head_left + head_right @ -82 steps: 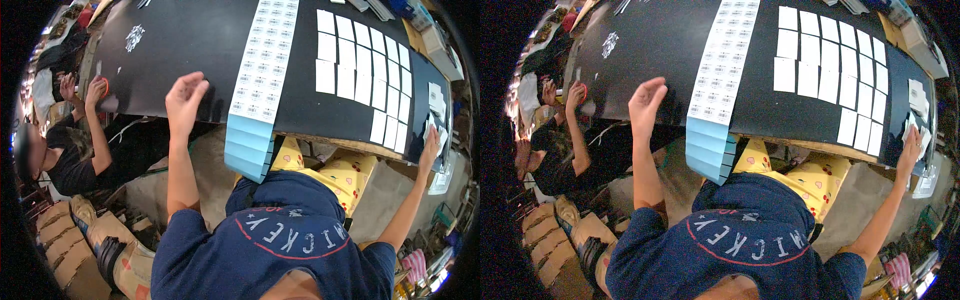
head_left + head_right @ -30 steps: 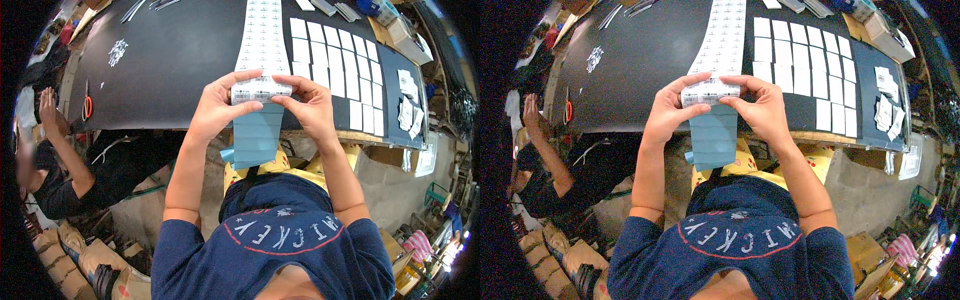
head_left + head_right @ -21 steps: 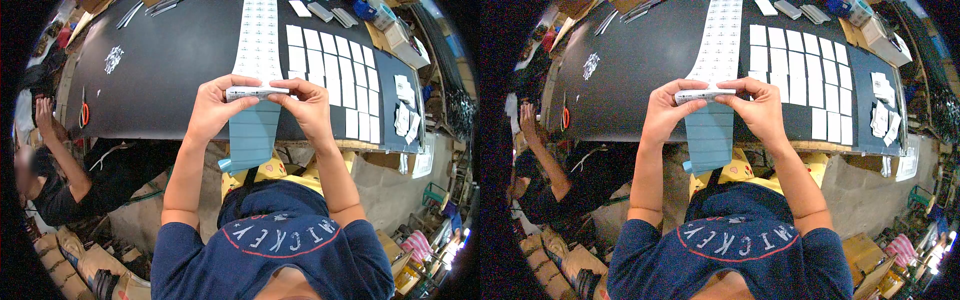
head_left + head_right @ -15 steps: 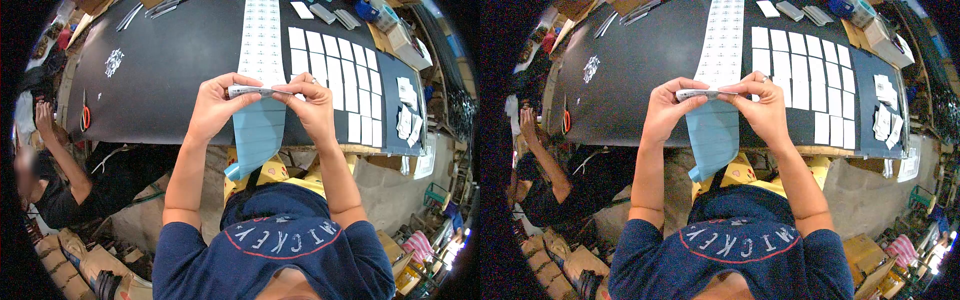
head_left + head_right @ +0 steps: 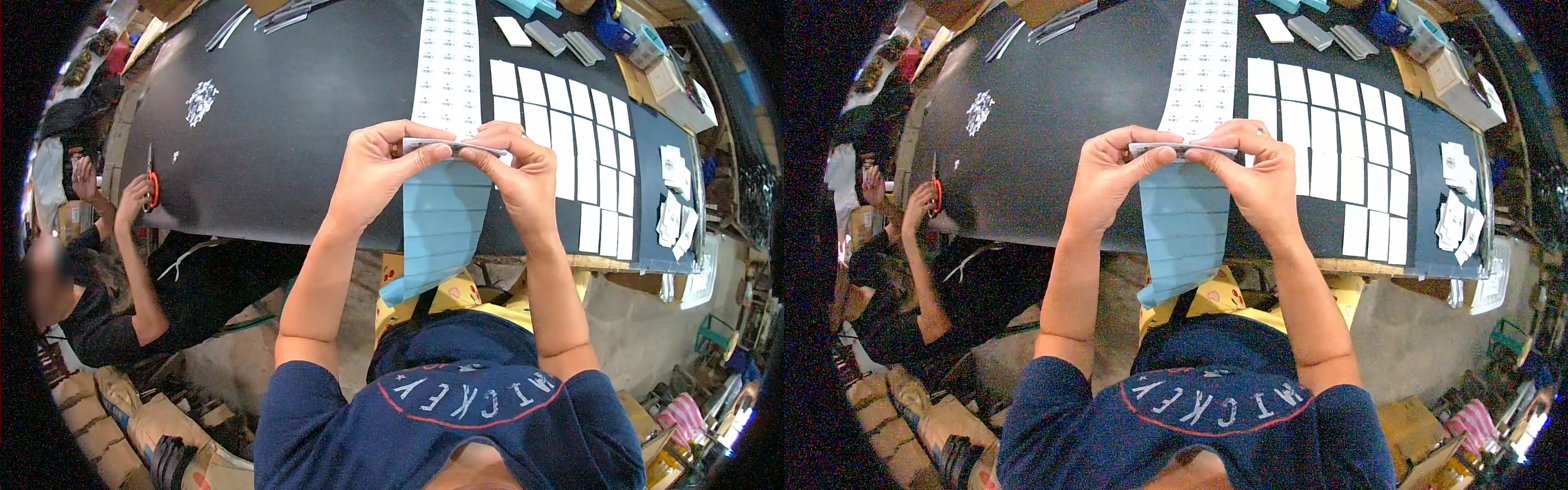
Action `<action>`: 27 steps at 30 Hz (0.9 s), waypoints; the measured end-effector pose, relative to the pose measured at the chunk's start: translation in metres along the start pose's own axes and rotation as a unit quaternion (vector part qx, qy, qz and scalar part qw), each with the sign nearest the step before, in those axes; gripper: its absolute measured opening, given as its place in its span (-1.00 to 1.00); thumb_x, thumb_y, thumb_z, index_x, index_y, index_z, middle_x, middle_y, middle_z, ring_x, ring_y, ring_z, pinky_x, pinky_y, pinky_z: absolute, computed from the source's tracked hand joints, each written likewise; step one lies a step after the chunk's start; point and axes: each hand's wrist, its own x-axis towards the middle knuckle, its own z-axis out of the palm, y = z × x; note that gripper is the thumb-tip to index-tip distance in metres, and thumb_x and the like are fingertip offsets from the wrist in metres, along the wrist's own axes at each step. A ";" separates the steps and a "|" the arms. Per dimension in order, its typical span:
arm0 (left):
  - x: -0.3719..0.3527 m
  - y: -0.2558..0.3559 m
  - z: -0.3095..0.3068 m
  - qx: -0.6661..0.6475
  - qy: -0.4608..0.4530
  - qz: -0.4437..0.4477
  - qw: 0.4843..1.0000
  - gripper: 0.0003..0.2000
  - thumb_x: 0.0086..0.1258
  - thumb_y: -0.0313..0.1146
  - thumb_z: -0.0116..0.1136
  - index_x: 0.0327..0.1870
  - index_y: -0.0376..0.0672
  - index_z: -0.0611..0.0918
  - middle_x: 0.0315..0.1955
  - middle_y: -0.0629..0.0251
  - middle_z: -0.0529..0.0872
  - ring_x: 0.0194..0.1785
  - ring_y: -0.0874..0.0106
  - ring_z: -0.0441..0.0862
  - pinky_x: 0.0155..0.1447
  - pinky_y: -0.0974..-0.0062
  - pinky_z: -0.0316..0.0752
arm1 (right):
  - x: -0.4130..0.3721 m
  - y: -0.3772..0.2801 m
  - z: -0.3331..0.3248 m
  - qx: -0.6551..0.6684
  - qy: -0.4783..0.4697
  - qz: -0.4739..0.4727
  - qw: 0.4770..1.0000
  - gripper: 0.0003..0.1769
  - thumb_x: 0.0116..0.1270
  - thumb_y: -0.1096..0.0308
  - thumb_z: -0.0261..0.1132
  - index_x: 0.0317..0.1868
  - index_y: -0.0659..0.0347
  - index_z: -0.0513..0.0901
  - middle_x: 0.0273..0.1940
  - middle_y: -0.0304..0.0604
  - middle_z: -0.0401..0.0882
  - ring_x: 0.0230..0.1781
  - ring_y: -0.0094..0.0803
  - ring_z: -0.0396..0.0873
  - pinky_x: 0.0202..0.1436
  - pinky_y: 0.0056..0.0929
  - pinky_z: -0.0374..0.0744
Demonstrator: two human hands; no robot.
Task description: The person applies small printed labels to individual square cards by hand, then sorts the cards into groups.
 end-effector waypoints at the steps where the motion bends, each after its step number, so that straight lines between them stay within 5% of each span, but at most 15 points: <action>1: 0.000 0.001 -0.002 0.004 0.000 0.001 1.000 -0.82 0.25 -0.50 0.34 -0.14 -0.30 0.71 -0.26 0.26 0.76 -0.22 0.61 0.65 -0.11 0.68 0.54 | 0.001 0.000 0.001 0.022 0.004 0.018 1.000 -0.88 0.04 0.53 0.49 -0.37 0.15 0.78 -0.34 -0.27 0.69 -0.21 -0.51 0.55 -0.06 -0.51 0.45; 5: 0.000 0.003 -0.004 -0.002 0.012 -0.010 1.000 -0.84 0.27 -0.48 0.33 -0.17 -0.30 0.73 -0.27 0.24 0.77 -0.21 0.59 0.67 -0.10 0.67 0.55 | 0.003 -0.010 0.006 0.070 0.018 0.090 0.993 -0.89 0.05 0.51 0.49 -0.37 0.17 0.79 -0.36 -0.25 0.70 -0.23 -0.55 0.55 -0.10 -0.55 0.45; 16: 0.000 0.004 -0.005 0.011 0.002 0.009 1.000 -0.78 0.39 -0.29 0.23 -0.14 -0.27 0.74 -0.36 0.30 0.76 -0.29 0.64 0.63 -0.22 0.72 0.52 | 0.007 -0.002 -0.002 0.102 -0.022 0.088 0.991 -0.89 0.08 0.49 0.49 -0.34 0.23 0.78 -0.36 -0.21 0.70 -0.26 -0.53 0.58 -0.11 -0.57 0.47; 21: -0.003 0.015 0.018 -0.032 0.054 0.008 0.998 -0.74 0.28 -0.44 0.32 -0.02 -0.29 0.69 -0.25 0.30 0.75 -0.20 0.62 0.64 -0.11 0.68 0.50 | 0.008 -0.004 -0.002 0.115 -0.023 0.103 0.988 -0.88 0.07 0.48 0.49 -0.32 0.23 0.79 -0.34 -0.21 0.70 -0.25 -0.53 0.58 -0.10 -0.57 0.48; 27: -0.003 0.007 0.002 0.025 -0.003 -0.020 0.999 -0.76 0.23 -0.52 0.35 -0.07 -0.29 0.68 -0.21 0.29 0.75 -0.16 0.59 0.65 -0.04 0.66 0.52 | 0.006 -0.006 -0.011 0.065 -0.029 0.081 0.994 -0.89 0.07 0.49 0.48 -0.34 0.21 0.79 -0.33 -0.22 0.71 -0.23 -0.53 0.58 -0.08 -0.53 0.48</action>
